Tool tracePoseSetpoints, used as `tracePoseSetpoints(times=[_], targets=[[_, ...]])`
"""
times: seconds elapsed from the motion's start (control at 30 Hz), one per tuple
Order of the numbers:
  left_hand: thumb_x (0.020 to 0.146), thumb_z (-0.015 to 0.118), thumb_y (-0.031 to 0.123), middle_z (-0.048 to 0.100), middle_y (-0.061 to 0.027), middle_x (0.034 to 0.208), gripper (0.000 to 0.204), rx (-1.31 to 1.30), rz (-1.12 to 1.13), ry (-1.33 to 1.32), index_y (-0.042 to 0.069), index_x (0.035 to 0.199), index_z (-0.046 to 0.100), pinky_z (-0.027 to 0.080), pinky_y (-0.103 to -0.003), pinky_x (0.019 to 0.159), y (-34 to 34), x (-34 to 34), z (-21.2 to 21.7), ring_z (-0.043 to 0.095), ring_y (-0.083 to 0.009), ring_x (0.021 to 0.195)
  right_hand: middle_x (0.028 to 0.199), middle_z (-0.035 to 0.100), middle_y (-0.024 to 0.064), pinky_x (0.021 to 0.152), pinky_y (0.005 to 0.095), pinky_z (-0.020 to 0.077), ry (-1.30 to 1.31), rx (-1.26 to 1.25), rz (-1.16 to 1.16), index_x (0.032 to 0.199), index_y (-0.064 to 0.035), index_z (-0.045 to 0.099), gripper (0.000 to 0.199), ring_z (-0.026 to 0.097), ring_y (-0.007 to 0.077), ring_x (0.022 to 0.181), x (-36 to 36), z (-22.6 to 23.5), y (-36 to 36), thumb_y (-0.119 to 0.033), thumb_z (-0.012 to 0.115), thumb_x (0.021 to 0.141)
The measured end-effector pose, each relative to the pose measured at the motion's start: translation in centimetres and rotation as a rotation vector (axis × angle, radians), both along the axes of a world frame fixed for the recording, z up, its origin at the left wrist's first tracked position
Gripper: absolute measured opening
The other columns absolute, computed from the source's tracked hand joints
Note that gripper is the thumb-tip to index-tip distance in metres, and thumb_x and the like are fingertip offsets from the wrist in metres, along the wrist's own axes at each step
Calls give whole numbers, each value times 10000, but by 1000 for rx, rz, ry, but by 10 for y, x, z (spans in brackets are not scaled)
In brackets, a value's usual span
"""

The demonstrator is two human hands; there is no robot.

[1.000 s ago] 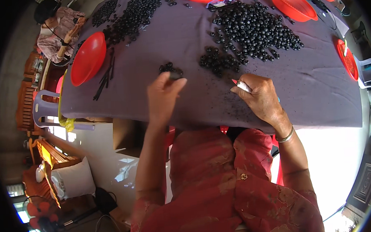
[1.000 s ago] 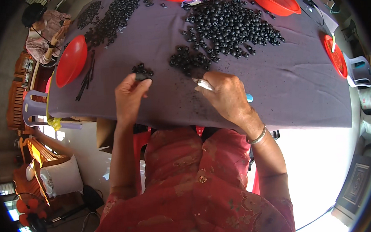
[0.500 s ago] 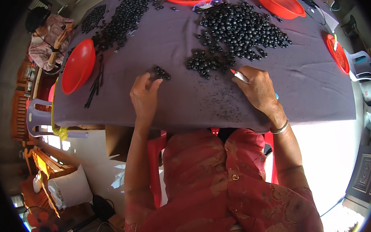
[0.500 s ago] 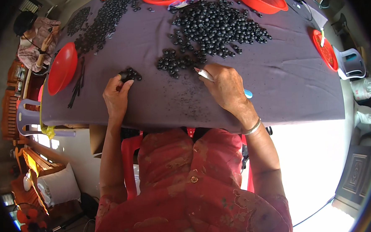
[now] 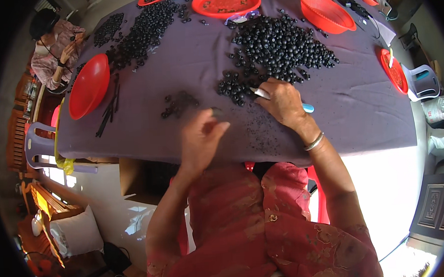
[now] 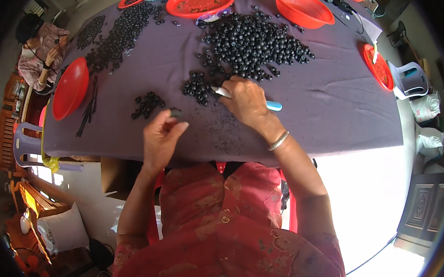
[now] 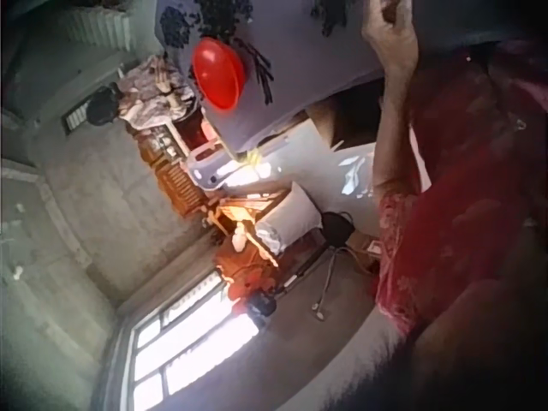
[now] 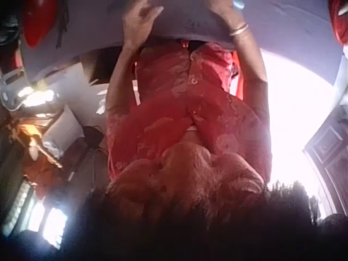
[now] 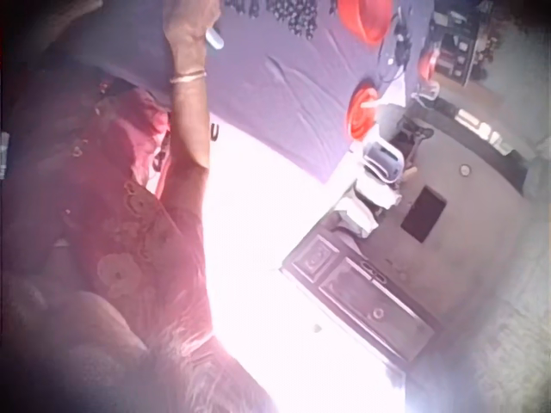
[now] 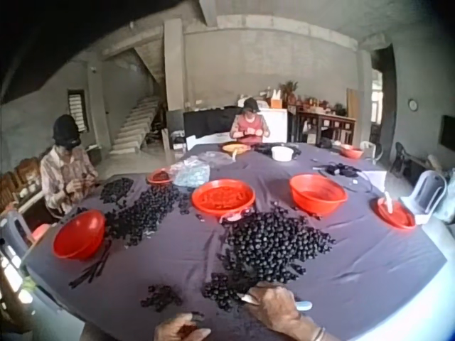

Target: Sorting small black plastic components on a table using a handheld tool.

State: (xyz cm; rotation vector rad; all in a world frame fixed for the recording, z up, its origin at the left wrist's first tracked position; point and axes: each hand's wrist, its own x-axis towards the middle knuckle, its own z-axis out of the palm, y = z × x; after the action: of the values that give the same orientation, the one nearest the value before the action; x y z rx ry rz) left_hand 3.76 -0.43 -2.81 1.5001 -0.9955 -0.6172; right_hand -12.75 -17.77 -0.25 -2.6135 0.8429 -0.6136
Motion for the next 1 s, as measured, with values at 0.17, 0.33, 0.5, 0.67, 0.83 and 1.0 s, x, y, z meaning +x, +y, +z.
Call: tracePoseSetpoints(times=[0.17, 0.33, 0.5, 0.67, 0.83, 1.0], targets=[[884, 670, 135, 646, -17, 845, 266, 72, -135, 305, 1, 1101, 592, 471, -219, 632, -11, -21, 13, 589, -67, 735, 763, 606, 116, 627, 415, 491, -127, 74, 31, 815, -52, 645, 139, 621, 343, 709, -6, 12, 14, -101, 701, 698], [884, 645, 104, 643, -10, 866, 152, 94, -288, 717, 52, 1018, 596, 448, -227, 645, -10, -35, 24, 585, -83, 768, 704, 583, 87, 542, 389, 487, -274, 98, 284, 737, -56, 593, 146, 611, 309, 646, -11, 37, 52, -83, 723, 676], [883, 627, 78, 632, -9, 872, 134, 100, -361, 768, 65, 1012, 592, 441, -227, 650, -4, -36, 25, 557, -80, 746, 723, 554, 58, 529, 373, 482, -273, 149, 339, 748, -43, 579, 177, 584, 281, 606, -20, 42, 60, -53, 737, 670], [919, 572, 61, 613, -11, 926, 132, -52, -489, 1032, 85, 1048, 567, 454, -237, 686, -1, -36, 18, 565, -88, 793, 737, 562, 58, 551, 347, 491, -429, 407, 458, 806, -40, 618, 182, 604, 232, 662, -17, 34, 58, -65, 756, 691], [915, 601, 98, 602, -20, 882, 147, -29, -394, 1056, 82, 1047, 537, 450, -259, 711, 3, -41, 17, 546, -108, 765, 756, 578, 49, 558, 330, 495, -379, 295, 435, 823, -47, 635, 167, 602, 222, 660, -17, 34, 62, -67, 757, 711], [919, 593, 107, 608, -20, 934, 150, -30, -488, 1100, 82, 1058, 544, 496, -258, 709, 8, -35, 12, 597, -113, 822, 740, 588, 45, 564, 319, 491, -322, 316, 451, 830, -39, 652, 146, 604, 205, 644, -20, 42, 66, -75, 754, 733]])
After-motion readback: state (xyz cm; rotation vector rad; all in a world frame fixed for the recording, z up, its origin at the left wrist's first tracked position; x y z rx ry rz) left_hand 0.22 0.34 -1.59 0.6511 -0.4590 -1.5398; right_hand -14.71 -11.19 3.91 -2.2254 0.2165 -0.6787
